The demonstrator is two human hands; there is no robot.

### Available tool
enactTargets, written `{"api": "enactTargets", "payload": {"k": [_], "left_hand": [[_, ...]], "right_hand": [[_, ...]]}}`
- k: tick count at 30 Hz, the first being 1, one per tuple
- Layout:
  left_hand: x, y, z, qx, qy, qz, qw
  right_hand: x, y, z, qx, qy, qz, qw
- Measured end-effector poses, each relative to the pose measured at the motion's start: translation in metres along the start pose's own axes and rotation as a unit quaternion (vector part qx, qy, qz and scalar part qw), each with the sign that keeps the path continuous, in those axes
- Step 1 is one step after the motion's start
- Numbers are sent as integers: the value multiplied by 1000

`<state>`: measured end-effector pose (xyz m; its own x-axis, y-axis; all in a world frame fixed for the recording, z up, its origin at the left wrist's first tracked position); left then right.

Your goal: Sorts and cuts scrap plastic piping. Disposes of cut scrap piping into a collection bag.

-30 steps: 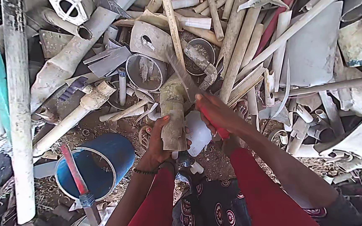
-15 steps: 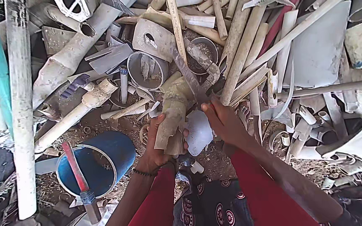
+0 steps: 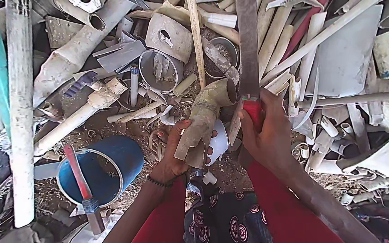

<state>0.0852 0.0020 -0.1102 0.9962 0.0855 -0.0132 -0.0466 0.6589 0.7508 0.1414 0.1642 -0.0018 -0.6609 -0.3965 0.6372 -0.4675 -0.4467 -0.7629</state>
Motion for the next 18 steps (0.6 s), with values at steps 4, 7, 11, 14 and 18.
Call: {"api": "enactTargets", "payload": {"k": [4,7,11,14,18], "left_hand": [[-1,1,0,-11,7,-23,1000],[-2,1,-1,-7,4,-28,1000],[0,1,-1,-3,4,-33,999],[1,-2,-1,-1,5,-55,998],[4,-2,-2,8,0,-31,999]], "right_hand": [[-21,53,27,248,81,166,951],[-14,27,26,192,72,57,977],[-19,18,16,96,63,-7,993],[-21,42,23,190,85,64,976],[-10,9,9,130,81,25,988]]}}
Point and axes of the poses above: each hand's wrist, its own z-axis away from the middle knuckle, its own y-axis out of the palm, x = y × z, the point moved 10 cm from there along -z, towards the middle knuckle, and after that the axes turned 15 degrees about y, right-handed, at the moved point
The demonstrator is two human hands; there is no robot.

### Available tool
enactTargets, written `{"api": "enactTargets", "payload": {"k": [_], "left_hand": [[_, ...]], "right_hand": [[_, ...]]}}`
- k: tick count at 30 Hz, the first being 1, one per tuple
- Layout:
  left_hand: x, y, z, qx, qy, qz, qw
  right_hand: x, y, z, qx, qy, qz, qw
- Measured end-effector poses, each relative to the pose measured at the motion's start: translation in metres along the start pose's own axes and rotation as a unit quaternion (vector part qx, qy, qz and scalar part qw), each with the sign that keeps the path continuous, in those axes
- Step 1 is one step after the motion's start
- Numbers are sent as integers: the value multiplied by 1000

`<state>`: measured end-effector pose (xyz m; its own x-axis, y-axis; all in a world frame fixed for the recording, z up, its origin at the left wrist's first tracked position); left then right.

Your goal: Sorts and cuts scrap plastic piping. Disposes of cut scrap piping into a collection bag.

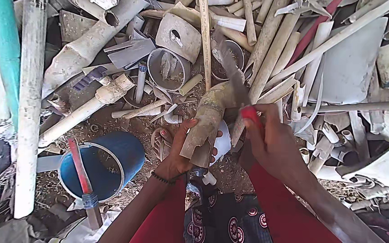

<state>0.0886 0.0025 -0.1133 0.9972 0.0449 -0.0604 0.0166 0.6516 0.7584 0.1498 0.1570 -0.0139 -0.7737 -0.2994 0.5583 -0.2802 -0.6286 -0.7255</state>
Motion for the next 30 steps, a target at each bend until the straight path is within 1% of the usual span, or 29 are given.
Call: {"api": "enactTargets", "payload": {"k": [1,2,3,4,5,6,7,9,10,11,12,14,16,17,19,20,21,22,24,25,26,27,28,29,30], "left_hand": [[0,1,1,0,1,-1,1000],[0,2,1,-1,3,-7,1000],[0,2,0,-1,6,-14,1000],[0,2,0,-4,8,-20,1000],[1,1,1,-6,7,-21,1000],[1,0,1,-8,6,-19,1000],[1,-1,1,-11,1,-10,1000],[-1,-1,0,-3,-1,5,1000],[-3,-1,0,0,4,2,1000],[-5,-2,0,1,10,-6,1000],[-8,-3,0,1,16,-17,1000],[-11,-4,-1,-1,27,-35,999],[-12,-4,-1,5,28,-41,999],[-13,-4,-1,6,27,-40,999],[-12,-3,-2,8,28,-34,999],[-12,-3,-1,5,29,-32,999],[-13,-3,-1,3,29,-33,999],[-13,-4,-1,3,29,-35,999],[-15,-6,-1,1,31,-39,999],[-16,-9,-1,1,32,-38,999],[-17,-11,-2,5,34,-37,999],[-18,-12,-2,11,37,-34,999],[-18,-12,-3,17,39,-28,999],[-18,-12,-3,22,42,-23,999],[-18,-12,-3,23,41,-17,999]], "right_hand": [[3,-4,0,-33,-3,12,999],[4,0,0,-38,-2,35,999],[3,12,-1,-1,9,68,998],[2,26,0,68,35,98,992],[2,33,2,100,44,107,988],[4,31,2,103,34,94,990],[5,24,2,82,8,70,994],[6,7,-2,-5,-45,35,998],[4,4,-4,-42,-61,36,997],[-1,8,-7,-59,-71,43,995],[-8,17,-11,-54,-78,57,994],[-21,38,-15,-12,-89,89,992],[-22,40,-12,9,-95,81,992],[-20,31,-10,-10,-102,70,992],[-11,7,-6,-95,-139,47,985],[-10,2,-6,-130,-155,44,978],[-10,4,-6,-143,-169,50,974],[-13,14,-9,-126,-177,66,974],[-25,41,-20,-31,-150,96,984],[-28,47,-22,21,-125,70,989],[-31,46,-24,61,-102,12,993],[-33,42,-23,80,-84,-49,992],[-35,36,-22,73,-77,-91,990],[-35,33,-22,49,-79,-98,991],[-34,33,-22,22,-89,-69,993]]}}
Point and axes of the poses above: each hand's wrist, its own z-axis away from the middle knuckle, its own y-axis out of the palm, x = y × z, the point moved 10 cm from there along -z, towards the middle knuckle, and after that the axes turned 15 degrees about y, right-handed, at the moved point
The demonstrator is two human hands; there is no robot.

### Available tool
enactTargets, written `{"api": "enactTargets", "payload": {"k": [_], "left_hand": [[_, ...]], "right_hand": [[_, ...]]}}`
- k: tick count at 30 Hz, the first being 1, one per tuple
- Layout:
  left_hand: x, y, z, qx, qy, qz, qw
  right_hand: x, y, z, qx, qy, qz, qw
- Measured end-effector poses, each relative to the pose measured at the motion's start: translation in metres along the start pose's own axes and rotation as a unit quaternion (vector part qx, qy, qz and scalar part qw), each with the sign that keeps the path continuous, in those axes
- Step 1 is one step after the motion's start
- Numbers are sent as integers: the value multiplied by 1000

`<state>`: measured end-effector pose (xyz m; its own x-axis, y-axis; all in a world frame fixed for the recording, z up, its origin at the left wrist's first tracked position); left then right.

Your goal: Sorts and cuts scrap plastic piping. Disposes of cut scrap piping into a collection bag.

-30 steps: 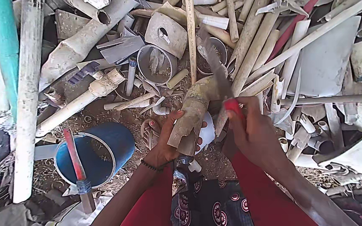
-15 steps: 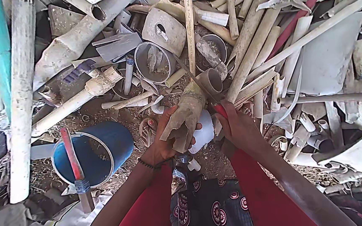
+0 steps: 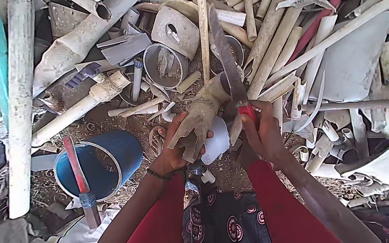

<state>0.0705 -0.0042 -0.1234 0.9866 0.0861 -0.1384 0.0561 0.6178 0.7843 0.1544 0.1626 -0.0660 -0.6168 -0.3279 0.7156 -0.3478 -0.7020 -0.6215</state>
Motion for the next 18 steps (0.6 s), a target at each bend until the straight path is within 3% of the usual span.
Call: {"api": "enactTargets", "payload": {"k": [2,5,9,14,16,18], "left_hand": [[0,-1,0,-4,-3,4,1000],[-1,-4,2,-9,-6,1,1000],[1,-4,1,0,-6,-13,1000],[1,-8,3,-18,-9,-10,1000],[3,-8,4,-40,-11,-26,999],[4,-5,5,-32,-14,-31,999]], "right_hand": [[-4,15,-1,22,-9,65,998],[-10,24,7,122,37,-20,992],[5,2,8,10,-27,57,998],[27,18,28,51,-112,116,986],[41,19,38,28,-159,156,974],[37,21,36,11,-149,198,969]]}}
Point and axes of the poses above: each hand's wrist, its own z-axis away from the middle knuckle, its own y-axis out of the palm, x = y × z, the point moved 10 cm from there along -z, towards the middle knuckle, and after that the axes turned 15 degrees about y, right-handed, at the moved point
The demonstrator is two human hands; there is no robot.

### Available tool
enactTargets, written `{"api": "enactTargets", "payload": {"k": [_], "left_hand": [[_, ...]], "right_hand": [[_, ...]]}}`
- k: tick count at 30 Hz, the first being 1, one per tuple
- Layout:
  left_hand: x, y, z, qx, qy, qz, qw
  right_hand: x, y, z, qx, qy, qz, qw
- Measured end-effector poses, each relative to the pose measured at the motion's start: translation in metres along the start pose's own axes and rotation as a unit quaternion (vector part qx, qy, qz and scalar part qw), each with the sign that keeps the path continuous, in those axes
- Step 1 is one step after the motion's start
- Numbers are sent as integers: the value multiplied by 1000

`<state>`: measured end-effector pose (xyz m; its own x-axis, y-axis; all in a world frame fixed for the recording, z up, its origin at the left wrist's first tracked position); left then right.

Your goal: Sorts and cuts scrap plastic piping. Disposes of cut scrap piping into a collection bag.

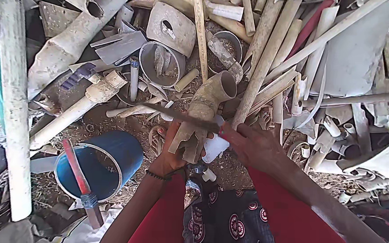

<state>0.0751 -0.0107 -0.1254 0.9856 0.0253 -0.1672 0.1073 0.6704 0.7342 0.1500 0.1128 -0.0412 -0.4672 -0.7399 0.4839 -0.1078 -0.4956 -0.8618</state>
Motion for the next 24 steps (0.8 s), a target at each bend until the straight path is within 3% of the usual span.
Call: {"api": "enactTargets", "payload": {"k": [3,8,12,16,19,24], "left_hand": [[-3,3,-3,8,25,-51,998],[-5,-5,1,-41,43,-88,994],[-4,0,-2,-5,29,-90,996],[-6,-11,1,-50,38,-85,994],[-3,-12,0,-48,39,-70,996],[-3,-14,1,-43,31,-35,998]], "right_hand": [[-21,-2,-5,23,53,15,998],[11,-13,11,40,-43,11,998],[-29,-6,-3,23,7,4,1000],[17,-12,14,-2,-89,35,995],[5,-3,10,-11,-78,11,997],[26,-13,16,-54,-77,59,994]]}}
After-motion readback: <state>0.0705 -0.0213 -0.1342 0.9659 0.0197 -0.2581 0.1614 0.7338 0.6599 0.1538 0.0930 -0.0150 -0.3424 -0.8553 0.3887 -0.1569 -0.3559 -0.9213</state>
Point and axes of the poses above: each hand's wrist, its own z-axis away from the middle knuckle, its own y-axis out of the palm, x = y × z, the point moved 10 cm from there along -z, towards the middle knuckle, and after that the axes turned 15 degrees about y, right-handed, at the moved point
